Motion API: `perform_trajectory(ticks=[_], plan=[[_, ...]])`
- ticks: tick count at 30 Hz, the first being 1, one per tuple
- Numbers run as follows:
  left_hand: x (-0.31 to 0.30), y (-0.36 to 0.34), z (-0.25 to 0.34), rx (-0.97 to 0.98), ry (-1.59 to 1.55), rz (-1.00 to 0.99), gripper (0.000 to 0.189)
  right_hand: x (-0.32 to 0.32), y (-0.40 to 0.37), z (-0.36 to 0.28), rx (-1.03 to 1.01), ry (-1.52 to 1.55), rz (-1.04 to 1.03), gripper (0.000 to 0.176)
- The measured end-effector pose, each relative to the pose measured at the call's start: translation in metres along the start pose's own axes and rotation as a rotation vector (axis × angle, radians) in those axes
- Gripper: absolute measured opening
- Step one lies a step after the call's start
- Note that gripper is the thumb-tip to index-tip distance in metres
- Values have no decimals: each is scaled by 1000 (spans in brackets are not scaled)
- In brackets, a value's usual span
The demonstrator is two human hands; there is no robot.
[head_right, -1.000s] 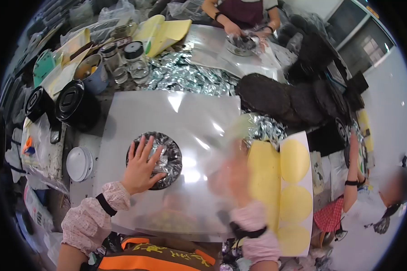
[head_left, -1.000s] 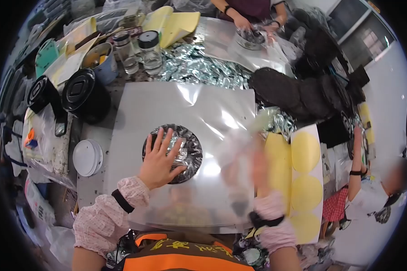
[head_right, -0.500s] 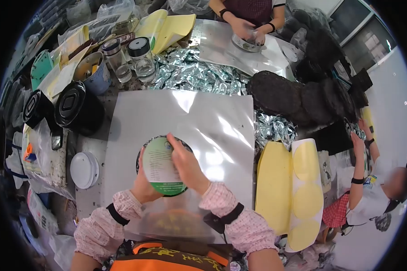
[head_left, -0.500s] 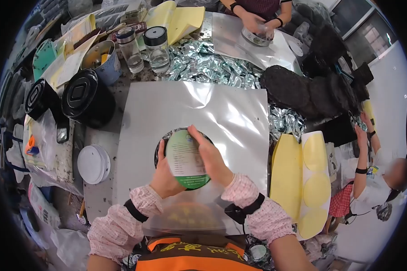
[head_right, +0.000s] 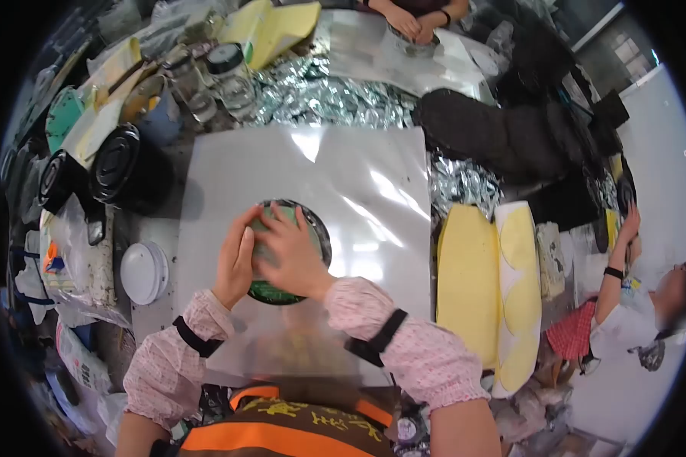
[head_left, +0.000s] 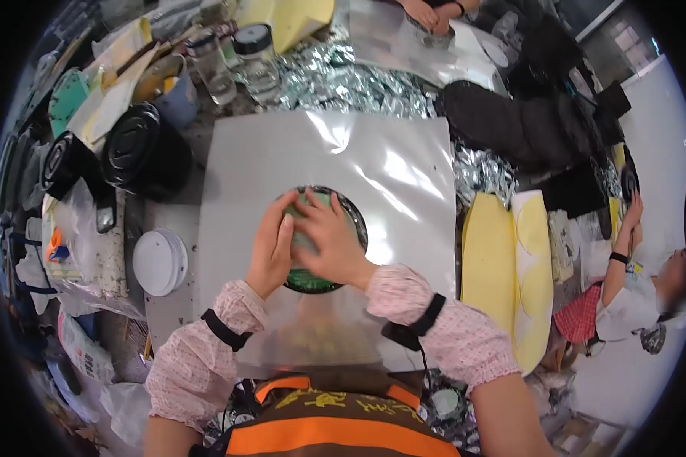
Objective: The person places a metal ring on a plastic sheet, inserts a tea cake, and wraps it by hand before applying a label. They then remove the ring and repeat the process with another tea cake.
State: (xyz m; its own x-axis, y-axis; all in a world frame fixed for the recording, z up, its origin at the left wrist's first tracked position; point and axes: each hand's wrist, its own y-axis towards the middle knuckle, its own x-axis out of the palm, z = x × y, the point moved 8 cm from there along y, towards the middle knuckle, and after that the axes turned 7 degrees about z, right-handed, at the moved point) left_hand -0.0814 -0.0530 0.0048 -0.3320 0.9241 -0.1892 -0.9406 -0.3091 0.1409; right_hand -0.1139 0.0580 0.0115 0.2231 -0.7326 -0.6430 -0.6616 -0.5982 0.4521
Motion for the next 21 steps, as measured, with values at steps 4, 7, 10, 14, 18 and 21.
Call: perform_trajectory(ticks=[4,7,10,14,18,21], plan=[[38,-20,27,453,785,-299,90,-48,22,33,406,156,231,31],[49,-27,15,487,945,-328,105,-47,28,24,320,-133,170,21],[49,-33,10,422,976,-326,92,-78,19,-41,99,-54,241,24],[29,-73,76,749,561,-325,54,-114,-23,-50,-28,3,462,27],[-57,-69,40,103,329,244,46,-101,-87,29,512,213,442,27],[-52,-50,-56,-384,-35,237,45,-88,-101,36,675,377,409,24]])
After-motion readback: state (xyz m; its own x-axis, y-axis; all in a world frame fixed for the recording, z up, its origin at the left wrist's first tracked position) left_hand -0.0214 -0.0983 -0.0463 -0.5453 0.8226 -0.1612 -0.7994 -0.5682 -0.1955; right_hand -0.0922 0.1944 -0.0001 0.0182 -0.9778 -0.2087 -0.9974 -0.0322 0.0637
